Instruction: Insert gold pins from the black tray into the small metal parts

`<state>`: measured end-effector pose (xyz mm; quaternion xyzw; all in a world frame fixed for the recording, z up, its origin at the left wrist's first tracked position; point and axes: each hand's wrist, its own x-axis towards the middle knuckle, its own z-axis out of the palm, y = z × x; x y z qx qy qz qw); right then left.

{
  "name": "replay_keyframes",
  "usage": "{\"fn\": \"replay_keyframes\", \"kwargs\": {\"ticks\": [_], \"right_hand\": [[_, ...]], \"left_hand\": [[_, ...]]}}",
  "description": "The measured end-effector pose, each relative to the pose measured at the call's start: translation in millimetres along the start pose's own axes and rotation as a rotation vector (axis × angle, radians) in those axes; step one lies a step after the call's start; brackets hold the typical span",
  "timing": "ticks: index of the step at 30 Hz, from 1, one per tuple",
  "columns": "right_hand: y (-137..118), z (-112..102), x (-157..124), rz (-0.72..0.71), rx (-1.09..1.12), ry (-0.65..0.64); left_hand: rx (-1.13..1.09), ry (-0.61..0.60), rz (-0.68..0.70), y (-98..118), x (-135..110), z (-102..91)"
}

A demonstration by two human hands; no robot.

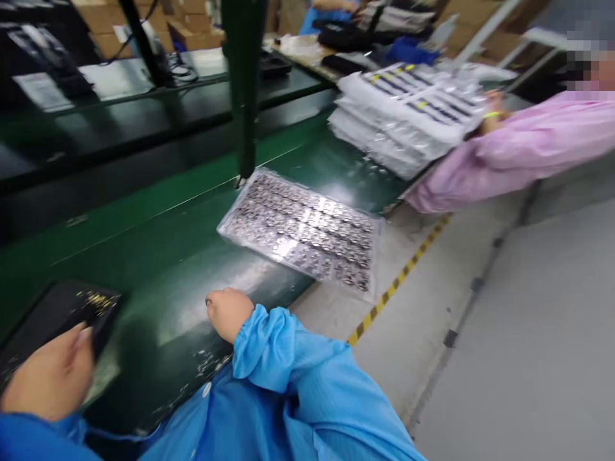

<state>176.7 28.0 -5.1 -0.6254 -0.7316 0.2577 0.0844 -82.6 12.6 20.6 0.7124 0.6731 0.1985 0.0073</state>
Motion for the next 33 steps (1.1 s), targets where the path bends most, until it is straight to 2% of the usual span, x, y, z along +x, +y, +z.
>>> {"fn": "replay_keyframes", "kwargs": {"ticks": [2, 4, 7, 12, 16, 19, 22, 26, 29, 31, 33], "right_hand": [[-10.8, 11.8, 1.6, -0.047, -0.089, -0.059], [-14.0, 14.3, 5.1, -0.063, -0.091, -0.113], [-14.1, 7.3, 10.8, -0.018, 0.114, -0.174], [-21.4, -9.5, 11.6, 0.111, 0.544, -0.281], [-24.0, -12.6, 9.8, 0.093, 0.641, -0.311], [-19.1, -6.6, 4.2, 0.129, 0.661, -0.306], [-13.7, 3.9, -6.9, 0.268, 0.746, -0.371], [-12.6, 12.7, -21.0, 0.548, 1.009, -0.518], [-11.9, 12.2, -21.6, 0.668, 1.199, -0.482], [-9.1, 11.6, -17.0, 0.719, 1.285, -0.362], [-4.9, 12.7, -10.7, 0.739, 1.333, -0.186]], "left_hand": [[0.123, -0.034, 0.148, 9.0, -9.9, 3.6], [0.176, -0.04, 0.273, 18.8, -12.0, 10.9], [0.194, -0.012, 0.357, 29.5, -10.3, 19.9], [0.135, -0.015, 0.409, 35.1, -13.5, 25.0], [0.1, -0.06, 0.412, 36.0, -16.6, 29.7], [0.074, -0.083, 0.404, 41.7, -20.0, 34.3], [0.027, -0.105, 0.405, 54.8, -27.2, 41.1], [-0.081, -0.141, 0.406, 75.5, -39.6, 52.4], [-0.113, -0.099, 0.392, 83.4, -43.9, 60.2], [-0.095, -0.062, 0.359, 84.9, -43.1, 65.1], [-0.057, -0.047, 0.327, 85.4, -40.6, 70.0]]}}
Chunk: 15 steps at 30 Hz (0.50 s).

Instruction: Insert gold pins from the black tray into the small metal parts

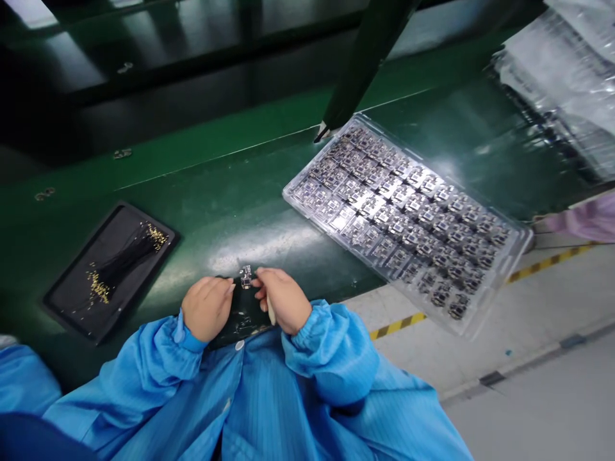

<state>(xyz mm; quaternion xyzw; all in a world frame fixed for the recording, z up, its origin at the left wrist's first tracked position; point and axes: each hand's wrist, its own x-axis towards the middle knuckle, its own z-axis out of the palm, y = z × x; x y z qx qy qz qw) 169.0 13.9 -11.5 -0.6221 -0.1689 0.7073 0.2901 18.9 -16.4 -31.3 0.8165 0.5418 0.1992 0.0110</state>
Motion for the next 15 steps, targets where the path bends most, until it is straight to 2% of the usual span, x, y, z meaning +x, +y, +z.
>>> {"fn": "replay_keyframes", "kwargs": {"ticks": [3, 8, 11, 13, 15], "right_hand": [[-0.3, -1.6, 10.5, -0.214, 0.04, 0.127], [10.9, 0.8, 21.1, -0.731, -0.188, 0.343], [21.9, 2.4, 28.6, -1.013, -0.242, 0.392], [28.5, 2.4, 33.9, -1.104, -0.246, 0.385], [33.1, 1.7, 38.0, -1.138, -0.264, 0.38]], "left_hand": [[0.058, -0.021, -0.02, -0.2, 4.1, 6.5], [0.1, -0.072, -0.044, 0.7, 6.0, 12.2], [0.109, -0.066, -0.03, 0.0, 5.6, 12.8], [0.11, -0.066, -0.024, -0.5, 5.8, 12.7], [0.112, -0.069, -0.024, -0.7, 6.2, 12.6]]}}
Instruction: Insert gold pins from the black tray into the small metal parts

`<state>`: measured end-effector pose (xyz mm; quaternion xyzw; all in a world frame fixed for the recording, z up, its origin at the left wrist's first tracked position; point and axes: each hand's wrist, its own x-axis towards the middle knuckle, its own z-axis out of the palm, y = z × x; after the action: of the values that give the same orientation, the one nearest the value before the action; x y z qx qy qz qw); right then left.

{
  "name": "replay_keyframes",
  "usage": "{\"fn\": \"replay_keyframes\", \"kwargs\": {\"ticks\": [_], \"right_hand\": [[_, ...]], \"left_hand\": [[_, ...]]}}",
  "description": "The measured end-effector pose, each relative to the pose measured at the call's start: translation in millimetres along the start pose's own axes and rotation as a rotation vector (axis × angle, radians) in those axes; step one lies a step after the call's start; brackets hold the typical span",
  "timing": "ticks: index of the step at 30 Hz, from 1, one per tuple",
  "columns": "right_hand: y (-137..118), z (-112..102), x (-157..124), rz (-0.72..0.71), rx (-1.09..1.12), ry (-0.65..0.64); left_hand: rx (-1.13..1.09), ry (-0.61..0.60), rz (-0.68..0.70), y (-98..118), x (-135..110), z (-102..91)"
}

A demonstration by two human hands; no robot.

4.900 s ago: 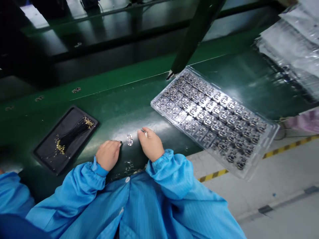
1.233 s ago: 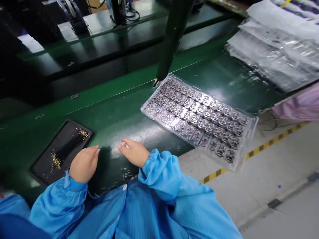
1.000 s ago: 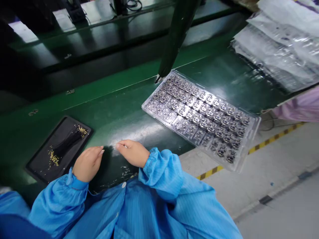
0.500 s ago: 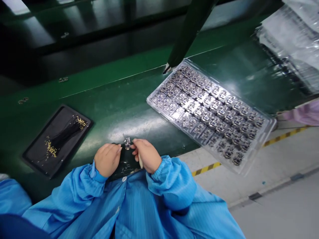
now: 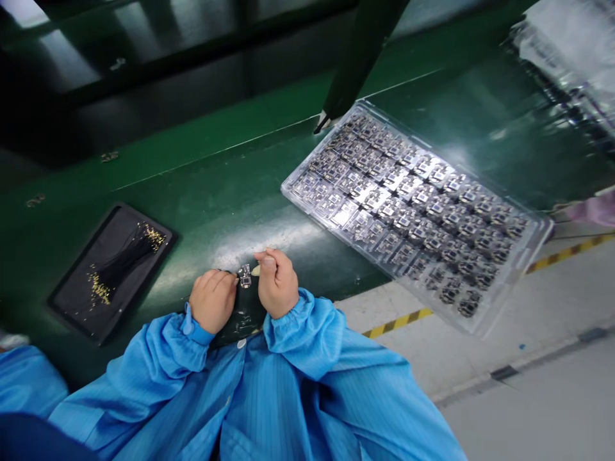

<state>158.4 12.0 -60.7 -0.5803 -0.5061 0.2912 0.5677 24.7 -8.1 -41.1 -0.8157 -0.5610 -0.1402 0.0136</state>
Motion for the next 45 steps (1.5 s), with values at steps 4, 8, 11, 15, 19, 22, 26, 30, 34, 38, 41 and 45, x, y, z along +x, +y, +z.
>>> {"fn": "replay_keyframes", "kwargs": {"ticks": [4, 8, 11, 15, 19, 22, 26, 30, 34, 38, 41, 45], "right_hand": [[4.7, 0.7, -1.9, -0.037, -0.025, -0.024], [4.3, 1.3, -2.7, -0.054, -0.022, -0.034], [0.8, 0.5, -3.1, -0.021, -0.03, -0.068], [-5.5, -1.8, -2.7, 0.076, -0.087, -0.149], [-7.6, -3.3, -2.7, 0.089, -0.151, -0.182], [-8.1, -4.4, -2.3, 0.033, -0.174, -0.185], [-14.5, -5.0, 3.5, -0.076, -0.209, -0.235], [-27.1, -1.3, 13.7, -0.188, -0.337, -0.435], [-32.2, 5.7, 16.9, -0.239, -0.467, -0.587], [-30.0, 10.6, 16.9, -0.23, -0.443, -0.58], [-29.4, 10.1, 24.6, -0.076, -0.323, -0.505], [-27.6, -8.4, 45.2, 0.345, -0.145, -0.209]], "left_hand": [[0.005, -0.004, -0.003, 0.8, 0.9, 0.1], [0.012, 0.0, -0.001, 1.4, 0.4, -0.3], [0.016, -0.011, -0.004, 1.2, -0.2, -1.1], [0.015, -0.024, -0.001, 1.0, -0.3, -1.8], [0.011, -0.015, -0.001, 1.4, -0.1, -1.7], [0.01, -0.017, 0.001, 1.4, 0.1, -1.5], [0.009, -0.026, 0.007, 0.1, -0.5, -0.7], [0.01, -0.025, 0.017, -2.6, -0.9, -0.2], [0.019, -0.039, 0.014, -3.9, -1.0, -1.0], [0.039, -0.049, 0.011, -2.4, -2.7, 1.0], [0.055, -0.073, 0.063, -7.7, 3.5, 0.9], [0.026, -0.062, 0.111, -33.3, 36.1, -16.8]]}}
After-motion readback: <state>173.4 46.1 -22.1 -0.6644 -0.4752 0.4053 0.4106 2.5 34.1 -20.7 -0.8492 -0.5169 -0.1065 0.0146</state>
